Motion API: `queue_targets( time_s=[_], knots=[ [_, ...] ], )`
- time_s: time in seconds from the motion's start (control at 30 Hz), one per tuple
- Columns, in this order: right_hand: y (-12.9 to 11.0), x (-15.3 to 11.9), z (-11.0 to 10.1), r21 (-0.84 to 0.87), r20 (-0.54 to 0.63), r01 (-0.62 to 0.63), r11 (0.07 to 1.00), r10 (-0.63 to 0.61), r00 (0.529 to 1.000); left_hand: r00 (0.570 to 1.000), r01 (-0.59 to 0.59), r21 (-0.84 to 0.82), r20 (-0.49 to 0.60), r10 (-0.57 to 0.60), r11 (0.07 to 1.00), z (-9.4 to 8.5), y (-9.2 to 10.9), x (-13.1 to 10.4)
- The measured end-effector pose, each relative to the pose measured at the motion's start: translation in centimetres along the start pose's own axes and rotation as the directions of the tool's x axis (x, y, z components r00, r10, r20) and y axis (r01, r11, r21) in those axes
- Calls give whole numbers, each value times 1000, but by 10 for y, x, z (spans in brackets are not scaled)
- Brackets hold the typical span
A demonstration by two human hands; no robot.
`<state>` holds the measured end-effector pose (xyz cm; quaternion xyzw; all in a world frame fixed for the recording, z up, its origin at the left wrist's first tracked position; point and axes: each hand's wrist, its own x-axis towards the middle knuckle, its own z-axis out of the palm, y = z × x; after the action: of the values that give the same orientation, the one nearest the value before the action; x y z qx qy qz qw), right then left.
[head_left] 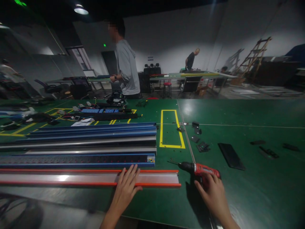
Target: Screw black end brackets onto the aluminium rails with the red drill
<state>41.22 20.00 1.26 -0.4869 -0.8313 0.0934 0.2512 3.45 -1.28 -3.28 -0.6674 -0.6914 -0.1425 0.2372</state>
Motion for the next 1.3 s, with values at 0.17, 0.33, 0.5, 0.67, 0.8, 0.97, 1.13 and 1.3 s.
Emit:
queue_targets(
  time_s=[0.17,0.33,0.5,0.67,0.8,0.97,1.13,1.3],
  knots=[
    [-3,-7,5,-275,5,-148,950,155,988,996,59,96,-66,-53,994,9,13,-5],
    [-1,-7,2,-195,42,-230,953,243,969,986,133,54,-108,-126,990,17,21,5],
    [3,-8,-1,-115,89,-303,946,314,945,976,196,7,-103,-194,981,21,25,13],
    [8,-9,4,-15,70,-339,941,340,938,974,212,1,-87,-211,977,22,26,13],
    [10,-7,6,93,53,-341,936,337,940,970,234,-13,-68,-234,972,26,25,21],
    [7,2,3,70,51,-432,899,429,902,958,285,-37,-26,-286,958,33,20,37],
    [10,17,1,49,35,-421,906,419,907,957,289,-32,-27,-289,957,41,14,48],
    [13,26,-3,23,61,-487,873,485,873,952,306,-28,14,-306,952,43,11,59]
  ],
)
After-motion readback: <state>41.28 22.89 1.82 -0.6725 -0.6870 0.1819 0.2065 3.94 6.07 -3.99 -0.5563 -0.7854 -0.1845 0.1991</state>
